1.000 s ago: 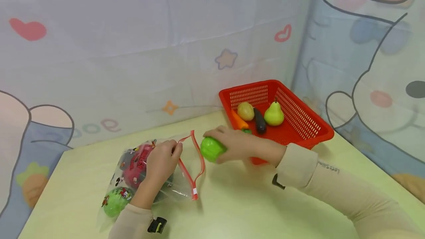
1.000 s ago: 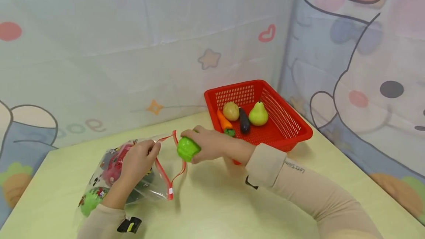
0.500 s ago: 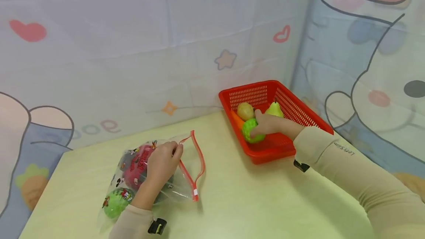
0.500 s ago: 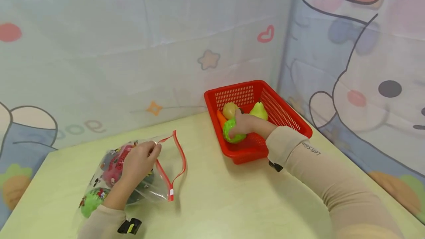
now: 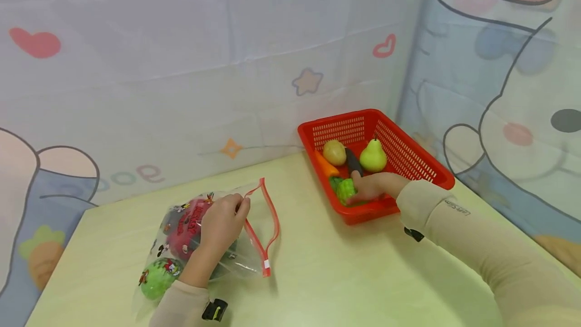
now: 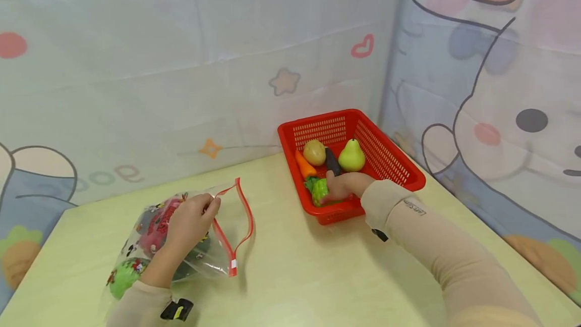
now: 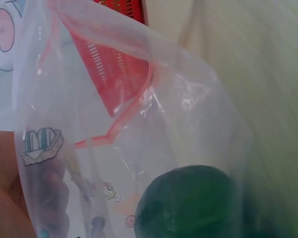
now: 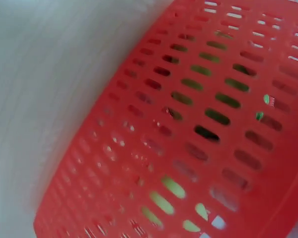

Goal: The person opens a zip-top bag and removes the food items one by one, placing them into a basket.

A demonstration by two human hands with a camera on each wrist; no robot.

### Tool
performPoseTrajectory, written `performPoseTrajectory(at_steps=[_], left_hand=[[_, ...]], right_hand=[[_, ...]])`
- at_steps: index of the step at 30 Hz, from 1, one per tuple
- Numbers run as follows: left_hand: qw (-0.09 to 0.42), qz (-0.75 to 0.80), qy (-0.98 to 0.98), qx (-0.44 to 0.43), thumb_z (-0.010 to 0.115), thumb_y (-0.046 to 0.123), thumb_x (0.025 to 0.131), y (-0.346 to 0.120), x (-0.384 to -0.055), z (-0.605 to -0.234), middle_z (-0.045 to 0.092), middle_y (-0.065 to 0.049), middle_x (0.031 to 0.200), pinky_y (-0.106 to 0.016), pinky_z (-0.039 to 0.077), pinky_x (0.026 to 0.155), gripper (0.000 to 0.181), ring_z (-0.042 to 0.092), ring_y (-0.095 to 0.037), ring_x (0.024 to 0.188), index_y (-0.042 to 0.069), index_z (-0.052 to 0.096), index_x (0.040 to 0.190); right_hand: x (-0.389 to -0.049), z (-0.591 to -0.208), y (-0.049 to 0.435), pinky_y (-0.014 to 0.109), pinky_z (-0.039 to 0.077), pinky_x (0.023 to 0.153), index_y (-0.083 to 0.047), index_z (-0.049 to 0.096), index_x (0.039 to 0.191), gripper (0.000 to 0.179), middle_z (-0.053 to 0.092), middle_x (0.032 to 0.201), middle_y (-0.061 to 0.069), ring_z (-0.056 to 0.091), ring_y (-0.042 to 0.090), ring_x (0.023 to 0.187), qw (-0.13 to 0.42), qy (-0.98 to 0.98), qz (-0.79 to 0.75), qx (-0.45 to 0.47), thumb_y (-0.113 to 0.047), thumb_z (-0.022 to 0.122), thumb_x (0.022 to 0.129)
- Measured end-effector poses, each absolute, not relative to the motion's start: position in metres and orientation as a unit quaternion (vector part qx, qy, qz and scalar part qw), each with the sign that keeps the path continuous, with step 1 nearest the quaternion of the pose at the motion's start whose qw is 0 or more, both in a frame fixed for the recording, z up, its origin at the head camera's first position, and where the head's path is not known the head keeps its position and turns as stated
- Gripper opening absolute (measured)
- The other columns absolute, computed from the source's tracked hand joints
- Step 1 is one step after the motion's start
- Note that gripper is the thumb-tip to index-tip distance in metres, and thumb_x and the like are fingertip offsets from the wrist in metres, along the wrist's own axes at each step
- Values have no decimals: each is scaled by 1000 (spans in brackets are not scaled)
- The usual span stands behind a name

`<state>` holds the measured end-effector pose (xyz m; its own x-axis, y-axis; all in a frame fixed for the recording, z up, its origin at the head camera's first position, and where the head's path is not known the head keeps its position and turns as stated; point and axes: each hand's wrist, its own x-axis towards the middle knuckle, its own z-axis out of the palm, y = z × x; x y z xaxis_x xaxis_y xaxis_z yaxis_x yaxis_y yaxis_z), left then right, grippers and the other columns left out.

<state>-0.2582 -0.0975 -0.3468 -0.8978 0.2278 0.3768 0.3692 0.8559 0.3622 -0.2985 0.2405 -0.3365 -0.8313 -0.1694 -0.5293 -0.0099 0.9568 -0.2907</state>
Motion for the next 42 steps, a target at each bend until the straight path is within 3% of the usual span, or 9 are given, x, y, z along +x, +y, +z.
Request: performPoseTrajectory(at_steps=[4, 10, 16, 20, 22, 27, 34, 38, 42], left_hand=[[160, -214, -952, -153, 49, 25, 93, -99, -258, -348, 37, 2, 50, -26, 23, 44, 38, 32, -13, 45, 14, 43, 57], [161, -210, -951, -157, 49, 26, 93, -100, -257, -351, 39, 2, 51, -26, 24, 44, 38, 33, -13, 46, 15, 44, 57], [167, -202, -952, -160, 49, 26, 93, -102, -257, -352, 39, 2, 51, -26, 24, 44, 37, 33, -13, 46, 15, 44, 58], [165, -202, -952, -160, 49, 25, 93, -102, -257, -351, 38, 2, 51, -26, 23, 43, 38, 31, -13, 45, 15, 43, 57], [165, -201, -952, -161, 48, 25, 93, -102, -257, -350, 37, 2, 50, -26, 22, 43, 38, 31, -13, 45, 15, 42, 57], [177, -195, -950, -165, 49, 24, 93, -102, -258, -346, 35, 2, 50, -25, 21, 43, 39, 29, -12, 44, 14, 41, 56], [185, -196, -949, -166, 48, 24, 94, -102, -257, -342, 34, 2, 49, -25, 21, 42, 40, 28, -11, 43, 13, 41, 56], [173, -205, -951, -152, 47, 25, 94, -102, -255, -343, 36, 1, 50, -25, 24, 42, 39, 31, -12, 44, 14, 42, 57], [178, -212, -950, -144, 47, 25, 94, -103, -253, -343, 39, 0, 51, -26, 26, 43, 38, 34, -14, 46, 14, 45, 58]], right_hand=[[-296, -340, 237, 52, 19, 110, 4, -1, 144, 97, 19, 148, 28, 28, 35, 134, 258, 952, -147, -76, -52, 53, 86], [-289, -328, 228, 52, 27, 107, 5, 3, 143, 90, 20, 145, 33, 32, 41, 132, 176, 966, -160, -103, -42, 57, 88], [-275, -313, 202, 42, 42, 96, 3, 26, 138, 70, 50, 125, 19, 51, 30, 109, 42, 972, -172, -157, -35, 58, 88], [-262, -306, 177, 42, 39, 101, 2, 36, 135, 59, 51, 129, 15, 48, 28, 118, -17, 961, -180, -207, -30, 57, 89], [-255, -303, 165, 42, 37, 103, -1, 37, 136, 57, 49, 134, 13, 46, 27, 123, -14, 955, -189, -227, -28, 56, 90], [-241, -303, 135, 38, 40, 101, -5, 45, 132, 46, 54, 129, 9, 51, 23, 119, 31, 939, -198, -280, -23, 55, 92], [-249, -335, 99, 35, 42, 97, -4, 55, 122, 33, 60, 121, 9, 56, 22, 110, 54, 914, -196, -351, -14, 54, 91], [-267, -358, 77, 30, 44, 93, -6, 53, 124, 35, 59, 123, 9, 58, 22, 108, 102, 897, -232, -362, -17, 56, 91], [-286, -379, 50, 25, 45, 91, -6, 46, 128, 40, 52, 130, 8, 55, 22, 114, 183, 845, -364, -346, -13, 56, 90]])
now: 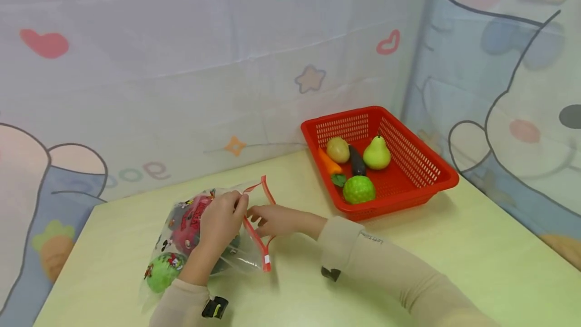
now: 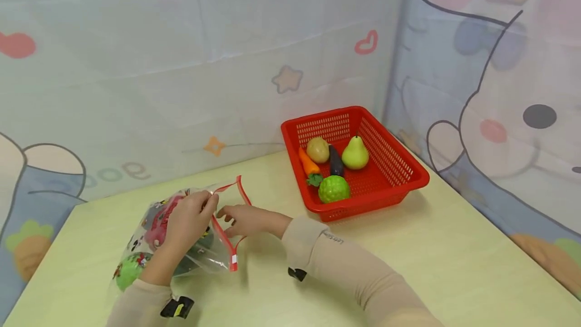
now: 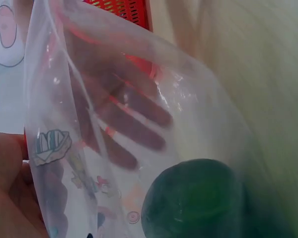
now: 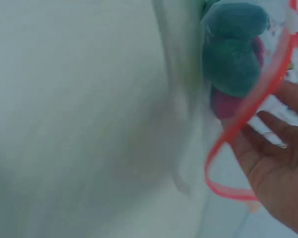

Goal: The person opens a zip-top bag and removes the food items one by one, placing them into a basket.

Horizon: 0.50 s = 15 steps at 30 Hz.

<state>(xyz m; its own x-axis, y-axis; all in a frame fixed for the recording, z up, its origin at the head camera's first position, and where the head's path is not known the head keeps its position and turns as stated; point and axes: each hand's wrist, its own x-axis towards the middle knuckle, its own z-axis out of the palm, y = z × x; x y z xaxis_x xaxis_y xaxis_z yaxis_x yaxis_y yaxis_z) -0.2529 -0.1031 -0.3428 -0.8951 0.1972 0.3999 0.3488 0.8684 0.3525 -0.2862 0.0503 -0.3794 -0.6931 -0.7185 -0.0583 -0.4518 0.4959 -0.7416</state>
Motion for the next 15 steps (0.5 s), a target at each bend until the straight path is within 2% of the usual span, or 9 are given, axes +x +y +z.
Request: performPoseTrajectory(at_steps=[2, 4, 7, 8, 9, 12, 15], left_hand=[[185, -214, -949, -143, 47, 25, 94, -103, -253, -343, 40, 0, 52, -26, 27, 44, 37, 35, -14, 47, 14, 46, 59], [188, -214, -948, -142, 47, 25, 94, -102, -253, -344, 41, 0, 53, -27, 27, 45, 37, 35, -14, 48, 14, 46, 59], [186, -215, -948, -142, 48, 25, 93, -101, -251, -345, 40, 1, 53, -27, 27, 45, 37, 35, -14, 49, 15, 45, 58], [186, -215, -948, -143, 48, 25, 93, -101, -251, -345, 39, 1, 53, -27, 27, 45, 37, 35, -13, 49, 15, 44, 58], [187, -215, -947, -145, 48, 24, 93, -100, -250, -346, 39, 1, 53, -27, 27, 45, 37, 35, -14, 49, 14, 44, 57], [196, -211, -946, -150, 49, 23, 93, -100, -250, -345, 40, 0, 53, -27, 27, 46, 37, 36, -14, 51, 14, 44, 57], [202, -207, -945, -154, 50, 22, 92, -99, -250, -345, 41, 0, 54, -27, 28, 47, 36, 37, -14, 52, 14, 45, 58]], right_hand=[[-294, -389, 38, 22, 43, 89, -6, 43, 131, 44, 48, 133, 6, 51, 17, 114, 226, 806, -439, -328, -10, 55, 89], [-297, -396, 30, 19, 40, 86, -6, 42, 132, 45, 48, 128, 3, 46, 10, 108, 261, 771, -491, -310, -11, 53, 89], [-299, -406, 19, 17, 35, 84, -3, 46, 125, 39, 47, 116, 0, 40, 6, 98, 278, 764, -494, -309, -12, 52, 88], [-300, -410, 15, 18, 34, 84, -2, 48, 122, 35, 47, 112, 1, 39, 6, 96, 277, 772, -479, -312, -13, 52, 89], [-307, -422, 10, 15, 32, 83, -5, 51, 117, 31, 46, 106, -2, 38, 4, 93, 263, 778, -460, -337, -24, 51, 92], [-332, -456, -10, 15, 35, 87, -9, 53, 113, 27, 49, 105, -4, 42, 2, 96, 245, 806, -395, -367, -28, 52, 93], [-387, -535, -37, 11, 37, 83, -16, 53, 108, 29, 49, 102, -10, 43, -2, 94, 181, 811, -355, -429, -40, 49, 92]])
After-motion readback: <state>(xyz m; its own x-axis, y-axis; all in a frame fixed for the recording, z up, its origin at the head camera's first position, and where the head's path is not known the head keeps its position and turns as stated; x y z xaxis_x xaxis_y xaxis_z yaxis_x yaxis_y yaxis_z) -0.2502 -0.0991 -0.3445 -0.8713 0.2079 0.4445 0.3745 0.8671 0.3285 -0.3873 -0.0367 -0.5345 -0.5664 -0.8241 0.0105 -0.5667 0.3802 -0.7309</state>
